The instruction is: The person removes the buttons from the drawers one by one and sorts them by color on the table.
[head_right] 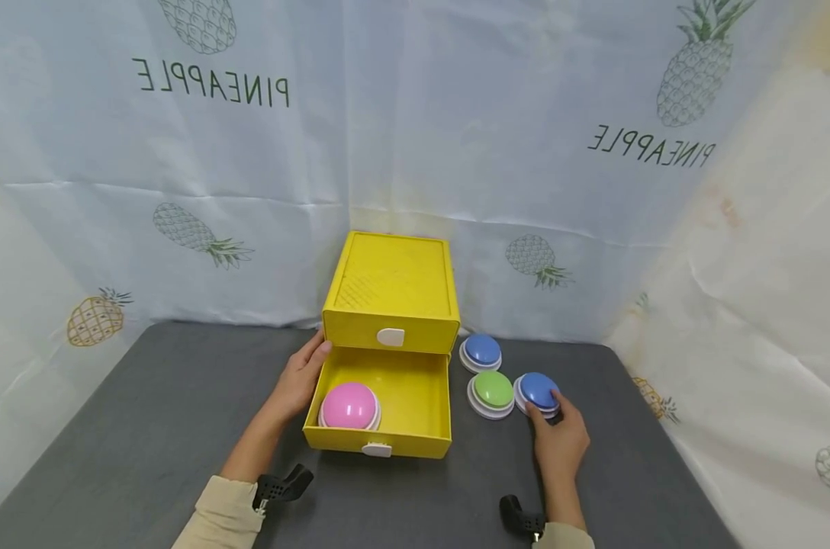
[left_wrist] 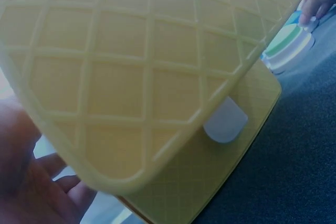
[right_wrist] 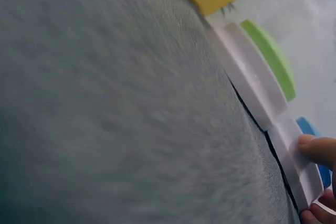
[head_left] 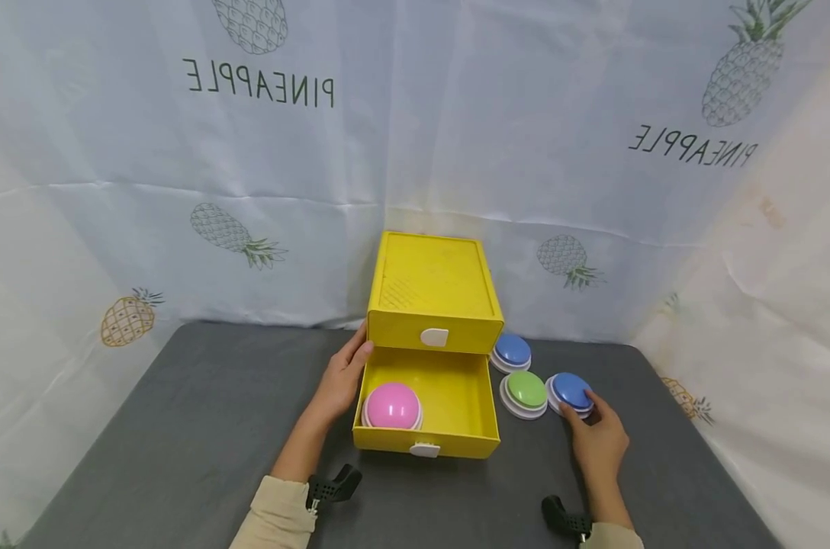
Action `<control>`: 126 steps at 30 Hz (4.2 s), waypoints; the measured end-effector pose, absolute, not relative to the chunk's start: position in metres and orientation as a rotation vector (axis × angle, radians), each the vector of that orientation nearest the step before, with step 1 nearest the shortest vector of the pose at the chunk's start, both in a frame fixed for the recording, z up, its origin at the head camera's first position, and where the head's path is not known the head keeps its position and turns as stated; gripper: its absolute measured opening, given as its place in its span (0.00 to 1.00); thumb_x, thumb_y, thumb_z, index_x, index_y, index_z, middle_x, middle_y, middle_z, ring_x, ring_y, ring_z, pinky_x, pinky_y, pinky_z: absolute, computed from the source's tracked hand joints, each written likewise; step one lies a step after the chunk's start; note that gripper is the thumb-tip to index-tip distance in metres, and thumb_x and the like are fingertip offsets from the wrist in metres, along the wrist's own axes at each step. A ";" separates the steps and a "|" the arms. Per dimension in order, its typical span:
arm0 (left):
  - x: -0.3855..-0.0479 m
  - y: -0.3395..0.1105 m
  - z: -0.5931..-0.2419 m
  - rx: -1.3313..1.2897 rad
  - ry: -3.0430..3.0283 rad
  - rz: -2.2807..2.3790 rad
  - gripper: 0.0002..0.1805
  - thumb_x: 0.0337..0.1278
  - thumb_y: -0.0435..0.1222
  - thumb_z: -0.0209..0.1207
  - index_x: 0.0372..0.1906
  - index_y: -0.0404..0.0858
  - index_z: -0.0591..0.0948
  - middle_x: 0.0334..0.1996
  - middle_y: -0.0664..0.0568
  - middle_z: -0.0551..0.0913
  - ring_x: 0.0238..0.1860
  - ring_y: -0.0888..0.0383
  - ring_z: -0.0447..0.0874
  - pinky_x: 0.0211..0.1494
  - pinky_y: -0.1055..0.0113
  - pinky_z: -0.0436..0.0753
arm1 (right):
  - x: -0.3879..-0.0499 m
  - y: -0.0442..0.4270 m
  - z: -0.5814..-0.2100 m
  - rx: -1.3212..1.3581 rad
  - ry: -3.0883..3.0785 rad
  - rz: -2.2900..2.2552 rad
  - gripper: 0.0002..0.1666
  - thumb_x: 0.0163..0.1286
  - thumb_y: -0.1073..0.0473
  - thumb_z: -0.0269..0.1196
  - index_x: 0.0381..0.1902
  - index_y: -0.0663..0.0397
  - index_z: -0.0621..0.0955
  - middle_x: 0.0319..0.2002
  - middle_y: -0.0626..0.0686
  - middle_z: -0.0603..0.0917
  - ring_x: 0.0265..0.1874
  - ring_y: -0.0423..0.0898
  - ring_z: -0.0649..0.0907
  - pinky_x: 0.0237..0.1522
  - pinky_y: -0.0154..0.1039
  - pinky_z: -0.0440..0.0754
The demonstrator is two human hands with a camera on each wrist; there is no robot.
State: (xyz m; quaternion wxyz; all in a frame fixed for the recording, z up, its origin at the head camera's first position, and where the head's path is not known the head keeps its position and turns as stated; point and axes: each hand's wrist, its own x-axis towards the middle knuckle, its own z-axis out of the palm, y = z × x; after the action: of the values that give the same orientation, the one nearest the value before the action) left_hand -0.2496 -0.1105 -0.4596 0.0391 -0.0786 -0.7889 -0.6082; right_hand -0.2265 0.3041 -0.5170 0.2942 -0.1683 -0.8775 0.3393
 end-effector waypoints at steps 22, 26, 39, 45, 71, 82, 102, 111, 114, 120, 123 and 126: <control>-0.251 -0.110 -0.459 -0.276 -2.381 -1.889 0.30 0.80 0.48 0.45 0.81 0.50 0.57 0.79 0.48 0.61 0.80 0.44 0.57 0.81 0.42 0.57 | -0.302 0.309 -0.505 -0.514 -2.484 1.036 0.37 0.65 0.54 0.72 0.68 0.63 0.75 0.52 0.72 0.82 0.50 0.63 0.79 0.56 0.60 0.70; -0.251 -0.109 -0.460 -0.263 -2.376 -1.891 0.30 0.80 0.48 0.45 0.81 0.50 0.57 0.79 0.48 0.61 0.80 0.44 0.57 0.81 0.42 0.57 | -0.302 0.308 -0.506 -0.486 -2.493 1.023 0.37 0.65 0.54 0.71 0.69 0.62 0.75 0.50 0.72 0.82 0.48 0.62 0.78 0.54 0.59 0.70; -0.250 -0.109 -0.459 -0.218 -2.410 -1.869 0.31 0.80 0.49 0.45 0.81 0.50 0.57 0.80 0.47 0.60 0.80 0.43 0.57 0.80 0.41 0.57 | -0.291 0.300 -0.497 -0.415 -2.522 1.026 0.40 0.66 0.55 0.71 0.71 0.65 0.72 0.58 0.75 0.79 0.58 0.68 0.78 0.63 0.64 0.69; -0.251 -0.110 -0.460 -0.277 -2.391 -1.872 0.31 0.80 0.49 0.44 0.81 0.51 0.57 0.80 0.49 0.60 0.80 0.45 0.57 0.81 0.42 0.56 | -0.265 0.268 -0.462 -0.338 -2.412 1.152 0.37 0.65 0.51 0.72 0.68 0.60 0.76 0.64 0.67 0.78 0.63 0.64 0.78 0.65 0.60 0.76; -0.248 -0.106 -0.465 -0.229 -2.347 -1.874 0.30 0.81 0.47 0.44 0.80 0.50 0.58 0.79 0.48 0.61 0.80 0.45 0.57 0.81 0.42 0.56 | -0.199 0.114 -0.389 0.364 -2.483 1.530 0.26 0.58 0.57 0.77 0.55 0.52 0.85 0.53 0.54 0.88 0.55 0.52 0.86 0.62 0.51 0.82; -0.249 -0.105 -0.463 -0.199 -2.353 -1.897 0.30 0.79 0.51 0.45 0.80 0.56 0.59 0.78 0.49 0.63 0.78 0.44 0.62 0.79 0.41 0.60 | -0.206 0.090 -0.388 0.593 -2.804 1.328 0.25 0.61 0.48 0.74 0.54 0.51 0.86 0.53 0.53 0.89 0.55 0.52 0.85 0.61 0.55 0.81; -0.249 -0.103 -0.461 -0.221 -2.349 -1.879 0.29 0.80 0.49 0.45 0.80 0.54 0.60 0.78 0.47 0.64 0.76 0.44 0.64 0.79 0.42 0.62 | -0.213 0.090 -0.393 0.759 -3.058 1.090 0.30 0.64 0.44 0.71 0.58 0.55 0.82 0.50 0.51 0.86 0.43 0.45 0.81 0.53 0.47 0.82; -0.248 -0.106 -0.462 -0.226 -2.353 -1.886 0.29 0.80 0.49 0.45 0.80 0.52 0.60 0.78 0.47 0.64 0.77 0.44 0.64 0.79 0.42 0.60 | -0.212 0.092 -0.391 0.646 -2.981 1.264 0.34 0.54 0.45 0.78 0.58 0.48 0.83 0.50 0.48 0.86 0.43 0.45 0.80 0.47 0.39 0.82; -0.248 -0.107 -0.462 -0.222 -2.360 -1.871 0.29 0.80 0.49 0.45 0.80 0.52 0.60 0.78 0.47 0.64 0.77 0.44 0.63 0.79 0.42 0.60 | -0.212 0.093 -0.391 0.708 -2.987 1.312 0.32 0.57 0.46 0.76 0.58 0.49 0.83 0.48 0.48 0.87 0.39 0.44 0.80 0.42 0.36 0.82; -0.249 -0.107 -0.464 -0.247 -2.368 -1.870 0.29 0.81 0.48 0.44 0.80 0.49 0.59 0.79 0.48 0.62 0.79 0.45 0.59 0.80 0.42 0.58 | -0.211 0.097 -0.391 0.714 -2.930 1.389 0.27 0.58 0.51 0.76 0.55 0.49 0.84 0.48 0.49 0.87 0.39 0.45 0.81 0.42 0.37 0.82; -0.249 -0.105 -0.465 -0.252 -2.362 -1.884 0.30 0.81 0.48 0.44 0.80 0.49 0.58 0.79 0.48 0.61 0.79 0.45 0.58 0.80 0.42 0.58 | -0.207 0.104 -0.389 0.611 -2.862 1.438 0.27 0.57 0.51 0.77 0.55 0.46 0.85 0.50 0.49 0.87 0.40 0.45 0.83 0.43 0.37 0.84; -0.250 -0.104 -0.465 -0.258 -2.365 -1.895 0.30 0.81 0.49 0.43 0.81 0.51 0.57 0.80 0.49 0.60 0.80 0.45 0.57 0.80 0.42 0.59 | -0.203 0.115 -0.385 0.517 -2.750 1.531 0.28 0.57 0.53 0.77 0.56 0.44 0.84 0.52 0.49 0.87 0.43 0.45 0.86 0.45 0.37 0.86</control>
State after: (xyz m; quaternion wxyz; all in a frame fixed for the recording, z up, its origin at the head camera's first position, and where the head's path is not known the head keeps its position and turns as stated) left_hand -0.2498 -0.1035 -0.4649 0.0499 -0.0848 -0.7765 -0.6223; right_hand -0.2035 0.1154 -0.3855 -0.0240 0.1621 -0.8619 0.4800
